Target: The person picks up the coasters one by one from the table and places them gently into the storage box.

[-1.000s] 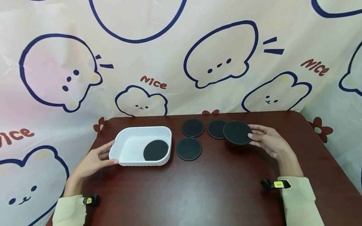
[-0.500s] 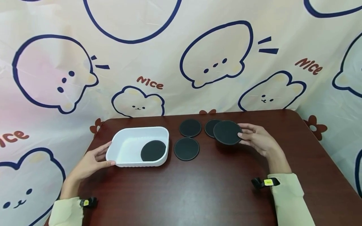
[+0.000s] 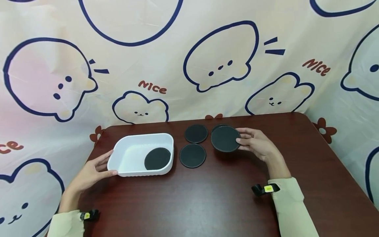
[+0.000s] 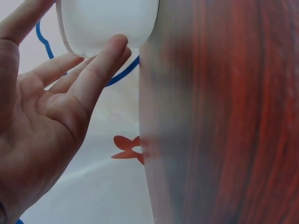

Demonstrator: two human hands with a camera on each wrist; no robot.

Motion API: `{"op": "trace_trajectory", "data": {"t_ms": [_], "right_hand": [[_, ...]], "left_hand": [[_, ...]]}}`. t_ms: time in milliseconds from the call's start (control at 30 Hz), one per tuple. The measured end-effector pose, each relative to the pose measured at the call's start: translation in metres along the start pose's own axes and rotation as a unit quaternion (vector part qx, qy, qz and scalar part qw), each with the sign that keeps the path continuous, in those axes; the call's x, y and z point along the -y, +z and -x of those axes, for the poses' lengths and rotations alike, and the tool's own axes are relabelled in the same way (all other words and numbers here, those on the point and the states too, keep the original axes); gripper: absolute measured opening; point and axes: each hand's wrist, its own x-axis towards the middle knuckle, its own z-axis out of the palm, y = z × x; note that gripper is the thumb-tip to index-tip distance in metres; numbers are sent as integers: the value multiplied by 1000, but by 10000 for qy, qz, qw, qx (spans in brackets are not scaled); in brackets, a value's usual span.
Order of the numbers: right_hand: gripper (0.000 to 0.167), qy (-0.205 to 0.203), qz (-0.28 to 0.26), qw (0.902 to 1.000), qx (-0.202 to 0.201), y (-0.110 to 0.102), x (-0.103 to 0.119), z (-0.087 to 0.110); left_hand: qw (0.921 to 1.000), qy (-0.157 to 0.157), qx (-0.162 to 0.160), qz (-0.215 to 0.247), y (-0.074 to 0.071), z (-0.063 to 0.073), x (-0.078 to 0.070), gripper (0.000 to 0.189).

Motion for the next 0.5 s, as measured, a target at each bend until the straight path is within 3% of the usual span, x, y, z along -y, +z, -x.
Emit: {"op": "trace_trajectory", "data": {"t_ms": [500], "right_hand": [[66, -147, 142, 9997, 155, 19, 11, -9]], "left_hand": [[9999, -88, 48, 87, 2, -1, -1, 97]]}}
